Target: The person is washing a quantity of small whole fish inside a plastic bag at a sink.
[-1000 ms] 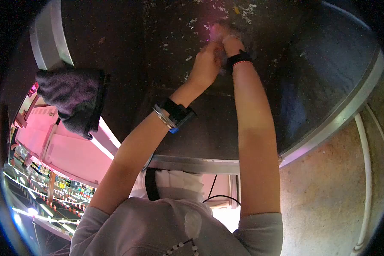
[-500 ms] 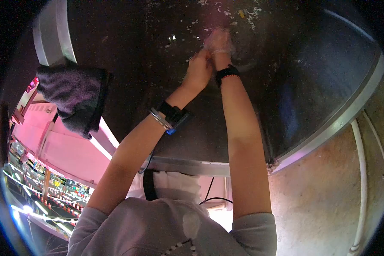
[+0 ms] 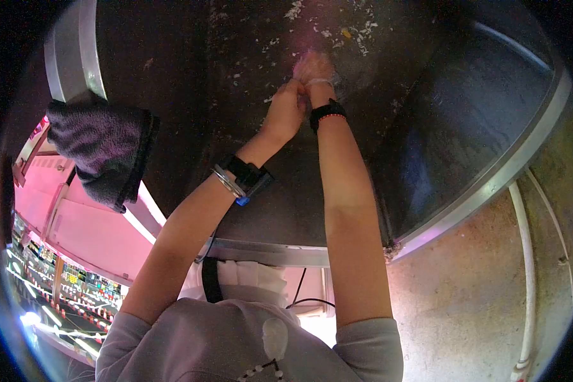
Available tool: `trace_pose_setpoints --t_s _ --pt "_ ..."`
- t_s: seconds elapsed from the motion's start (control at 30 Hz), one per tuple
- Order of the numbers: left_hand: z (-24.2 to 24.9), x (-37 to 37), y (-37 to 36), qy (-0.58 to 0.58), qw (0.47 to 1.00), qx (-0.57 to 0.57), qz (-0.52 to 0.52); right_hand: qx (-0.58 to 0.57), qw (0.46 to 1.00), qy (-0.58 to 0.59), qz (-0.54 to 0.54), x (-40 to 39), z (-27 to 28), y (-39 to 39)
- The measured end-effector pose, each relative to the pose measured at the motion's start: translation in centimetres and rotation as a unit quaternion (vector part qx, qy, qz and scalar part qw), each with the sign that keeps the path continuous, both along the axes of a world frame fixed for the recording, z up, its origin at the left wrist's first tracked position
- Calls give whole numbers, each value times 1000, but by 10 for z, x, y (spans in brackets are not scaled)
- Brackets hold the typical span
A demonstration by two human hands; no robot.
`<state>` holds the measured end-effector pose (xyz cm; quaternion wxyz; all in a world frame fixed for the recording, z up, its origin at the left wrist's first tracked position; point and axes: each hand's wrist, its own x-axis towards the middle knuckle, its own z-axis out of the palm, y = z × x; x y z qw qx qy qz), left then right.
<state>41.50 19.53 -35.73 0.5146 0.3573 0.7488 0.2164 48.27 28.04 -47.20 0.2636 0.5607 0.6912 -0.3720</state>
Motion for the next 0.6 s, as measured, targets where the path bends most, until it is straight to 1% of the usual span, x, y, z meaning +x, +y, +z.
trace_pose_setpoints --t_s 0.07,0.13,0.2,0.23,0.3,0.37,0.43,0.5,0.6 --pt "0 1 0 -1 1000 0 4 7 1000 4 -10 -3 15 1" --pt "1 2 0 6 1000 -1 4 14 1000 7 -22 -3 17 4" --pt "-3 3 -1 3 1000 11 6 -55 998 -7 23 -4 22 9" --pt "-5 4 -2 0 1000 23 7 -56 998 -7 22 -5 27 12" --pt "-6 5 -3 2 999 34 5 -94 994 -48 19 -5 35 13" --pt "-4 5 -1 2 999 44 4 -92 994 -41 33 2 15 14" --pt "-2 6 1 -5 998 60 21 -89 994 -34 47 1 18 15" --pt "-2 7 2 -1 998 58 16 -28 999 0 39 0 22 18" --pt "1 6 4 -4 998 53 14 -55 998 -15 17 6 -9 16"
